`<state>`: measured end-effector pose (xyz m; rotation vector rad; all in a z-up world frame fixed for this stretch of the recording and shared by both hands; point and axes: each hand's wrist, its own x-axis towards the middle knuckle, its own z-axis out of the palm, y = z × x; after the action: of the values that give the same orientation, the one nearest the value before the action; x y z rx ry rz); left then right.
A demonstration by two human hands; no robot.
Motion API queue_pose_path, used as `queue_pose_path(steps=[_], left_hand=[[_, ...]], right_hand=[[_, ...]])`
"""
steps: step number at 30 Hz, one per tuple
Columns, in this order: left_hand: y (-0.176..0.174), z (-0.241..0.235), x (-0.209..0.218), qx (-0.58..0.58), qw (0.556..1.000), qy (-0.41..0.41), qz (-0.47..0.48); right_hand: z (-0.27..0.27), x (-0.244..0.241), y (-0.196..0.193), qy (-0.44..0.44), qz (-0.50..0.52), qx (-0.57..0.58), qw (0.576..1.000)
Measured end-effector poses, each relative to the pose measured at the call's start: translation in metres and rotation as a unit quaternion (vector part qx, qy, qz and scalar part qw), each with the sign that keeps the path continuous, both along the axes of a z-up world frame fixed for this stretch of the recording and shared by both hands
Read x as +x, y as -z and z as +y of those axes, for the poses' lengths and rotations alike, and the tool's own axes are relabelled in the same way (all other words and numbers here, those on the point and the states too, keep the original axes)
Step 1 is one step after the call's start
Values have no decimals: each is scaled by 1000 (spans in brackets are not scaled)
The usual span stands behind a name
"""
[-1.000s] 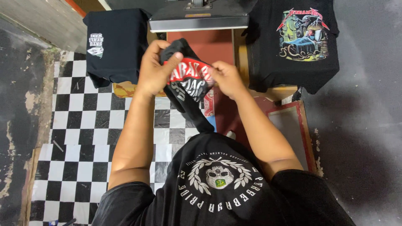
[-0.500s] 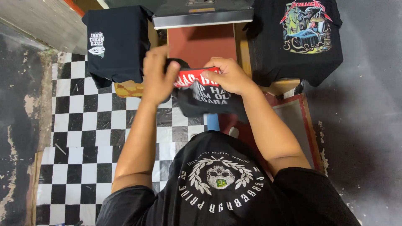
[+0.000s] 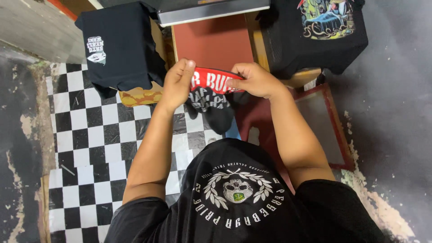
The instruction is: The person uses a heat press machine to apply or set printed designs onto black t-shirts.
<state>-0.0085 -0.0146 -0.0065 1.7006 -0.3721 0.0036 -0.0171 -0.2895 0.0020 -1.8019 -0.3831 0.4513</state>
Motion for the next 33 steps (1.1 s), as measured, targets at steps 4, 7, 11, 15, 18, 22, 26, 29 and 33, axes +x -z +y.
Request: queue_pose_path(steps=[4, 7, 11, 15, 18, 22, 26, 29, 33], left_hand=[[-9, 15, 0, 30, 998, 48, -42], [-30, 17, -7, 57, 996, 61, 19], [-29, 24, -6, 55, 997, 57, 16], [-27, 27, -3, 60, 996, 65, -22], [-30, 25, -2, 73, 995, 65, -29], [-32, 16, -2, 62, 996, 64, -11], [-33, 0, -2, 51, 995, 78, 26], [-35, -21, -6, 46, 994, 87, 39], [-45, -47, -10, 53, 994, 98, -8]], right_hand=[[10, -9, 4, 8, 52, 132, 990], [21, -16, -4, 25, 63, 163, 984], [26, -19, -2, 59, 69, 159, 983], [23, -15, 1, 53, 58, 171, 982], [16, -13, 3, 53, 45, 177, 982], [1, -9, 9, 45, 39, 199, 978], [-17, -1, 9, 46, 28, 188, 981], [-16, -4, -10, 21, -42, 118, 992], [-19, 1, 1, -2, -88, 62, 994]])
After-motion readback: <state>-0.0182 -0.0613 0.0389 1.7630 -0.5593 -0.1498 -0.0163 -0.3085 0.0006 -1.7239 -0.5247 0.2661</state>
